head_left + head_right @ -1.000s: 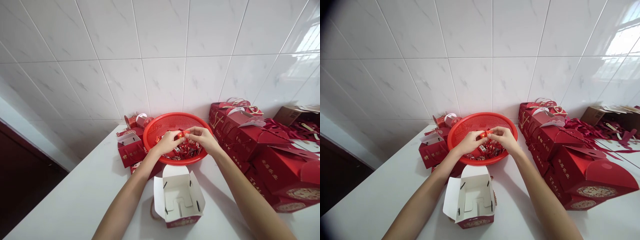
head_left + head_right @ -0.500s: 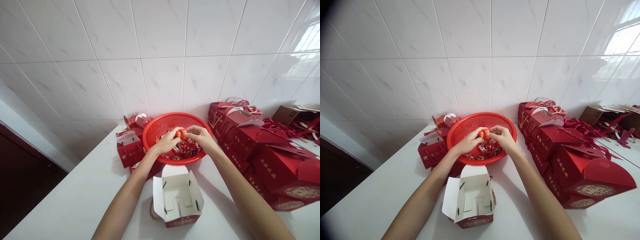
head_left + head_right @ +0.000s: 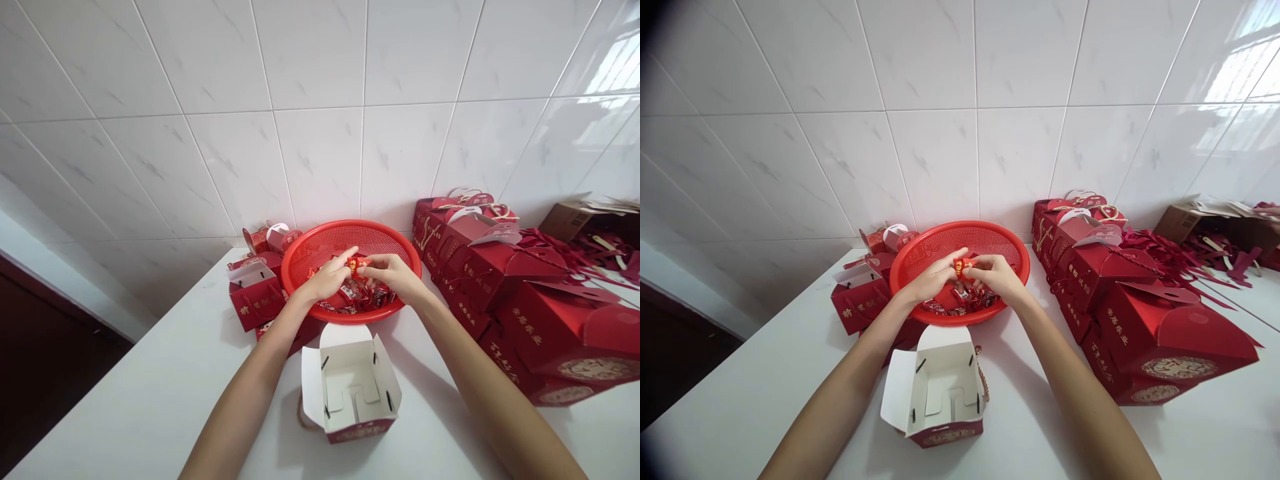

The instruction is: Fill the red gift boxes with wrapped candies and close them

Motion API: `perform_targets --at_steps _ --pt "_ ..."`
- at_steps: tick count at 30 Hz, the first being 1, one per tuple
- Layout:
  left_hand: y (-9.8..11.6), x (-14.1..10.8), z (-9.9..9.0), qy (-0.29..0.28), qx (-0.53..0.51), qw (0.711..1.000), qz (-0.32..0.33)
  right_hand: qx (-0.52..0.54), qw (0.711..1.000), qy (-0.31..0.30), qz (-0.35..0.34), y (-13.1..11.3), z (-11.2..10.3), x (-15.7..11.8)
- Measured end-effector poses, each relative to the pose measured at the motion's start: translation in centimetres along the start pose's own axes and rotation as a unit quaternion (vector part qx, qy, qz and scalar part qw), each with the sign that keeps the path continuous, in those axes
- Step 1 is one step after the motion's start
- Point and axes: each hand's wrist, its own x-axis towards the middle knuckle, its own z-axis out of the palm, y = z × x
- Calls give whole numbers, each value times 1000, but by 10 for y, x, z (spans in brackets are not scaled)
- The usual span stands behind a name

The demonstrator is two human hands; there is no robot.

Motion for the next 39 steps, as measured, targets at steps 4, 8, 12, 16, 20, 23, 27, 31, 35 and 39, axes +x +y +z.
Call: perform_targets --at_steps 4,8,12,16,20,23,27,31,35,39 --pt "6 -2 3 -36 -42 998 -30 -18 1000 -16 -4 3 -1 0" --pt "12 -4 6 -62 -89 993 -46 -10 1000 -5 -12 2 -1 -1" --pt "8 -1 5 -13 -46 999 -23 35 998 45 -5 1 0 0" --pt "4 4 2 34 13 999 3 71 993 99 -2 1 0 2" --pt "4 3 1 30 128 991 -9 115 987 115 -1 -1 -1 3" --pt "5 1 1 -50 206 977 -22 142 984 105 4 -2 -2 3" --pt "8 -1 3 -143 267 951 -53 150 982 117 13 -3 -3 4" --pt "13 0 6 -175 331 924 -82 152 981 120 21 -4 -3 3" --pt "12 5 10 -187 382 899 -101 151 980 125 21 -4 -2 2" --pt "8 9 12 -185 404 891 -96 149 978 145 5 -2 -2 2"
